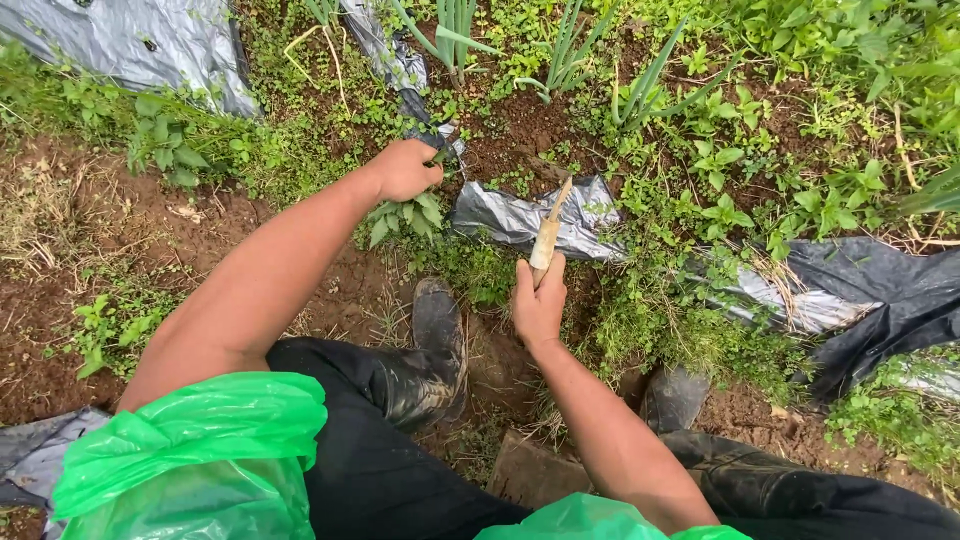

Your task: The person squats in a garden and uses a small hand hoe to loosen soil and remove weeds from around the base of plants. They pull the uprooted weeds by hand and toss them aside, continuing the process along a row of crops.

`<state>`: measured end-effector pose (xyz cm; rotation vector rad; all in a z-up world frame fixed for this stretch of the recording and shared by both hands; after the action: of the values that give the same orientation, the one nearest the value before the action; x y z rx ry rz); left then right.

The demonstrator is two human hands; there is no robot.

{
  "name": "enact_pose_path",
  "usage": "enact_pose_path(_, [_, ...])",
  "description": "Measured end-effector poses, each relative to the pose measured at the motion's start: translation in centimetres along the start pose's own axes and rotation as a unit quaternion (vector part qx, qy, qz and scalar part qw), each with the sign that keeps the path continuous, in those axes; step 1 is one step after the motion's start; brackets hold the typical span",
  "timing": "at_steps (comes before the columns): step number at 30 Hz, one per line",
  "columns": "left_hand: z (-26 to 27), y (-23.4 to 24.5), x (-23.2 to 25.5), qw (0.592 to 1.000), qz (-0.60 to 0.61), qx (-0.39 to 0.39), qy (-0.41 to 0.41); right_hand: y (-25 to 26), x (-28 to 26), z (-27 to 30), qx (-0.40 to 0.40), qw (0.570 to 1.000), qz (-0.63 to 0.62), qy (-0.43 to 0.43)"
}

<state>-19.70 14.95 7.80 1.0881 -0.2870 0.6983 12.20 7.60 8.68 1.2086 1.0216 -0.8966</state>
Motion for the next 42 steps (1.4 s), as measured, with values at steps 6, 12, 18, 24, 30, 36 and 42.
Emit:
enact_pose_path(6, [-0.2, -0.1, 2.1, 1.000, -0.001, -0.023, -0.011, 0.6, -1.9, 0.5, -0.035, 0.999, 0.007, -0.015])
enact_pose_path(12, [-0.5, 0.4, 3.8, 1.000, -0.012, -0.020, 0.005, -0.3, -4.4, 0.1, -0.096, 0.992, -0.046, -0.074])
enact_pose_path(18, [4.0, 0.7, 8.4, 0.992, -0.078, -0.056, 0.087, -2.3, -5.8, -0.2, -0.160, 0.969, -0.133, -0.134])
enact_pose_path(24, [-2.3, -4.6, 0.8, 0.982, -0.063, -0.139, 0.113, -4.0, -3.6, -0.8, -0.182, 0.961, -0.127, -0.164])
enact_pose_path(30, [0.6, -1.2, 7.4, 0.968, 0.086, -0.226, 0.068, -5.9, -0.3, -0.7, -0.181, 0.974, -0.001, -0.133])
enact_pose_path(36, [-0.5, 1.7, 13.2, 0.921, 0.282, -0.264, -0.054, -9.4, 0.0, 0.0, -0.234, 0.957, 0.077, -0.153])
enact_pose_path(42, [0.9, 7.5, 14.7, 0.981, -0.021, -0.160, 0.106, -8.1, 1.2, -1.5, -0.182, 0.973, 0.002, -0.145])
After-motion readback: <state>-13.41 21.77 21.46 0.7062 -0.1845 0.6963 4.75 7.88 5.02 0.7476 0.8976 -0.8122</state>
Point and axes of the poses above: each hand's wrist, its own z-axis away from the middle knuckle, its own y-axis out of the back of the hand, x = y × z, the point moved 9 cm from there along -z, towards the middle knuckle, and after that the axes turned 5 degrees about z, right-handed, at the moved point
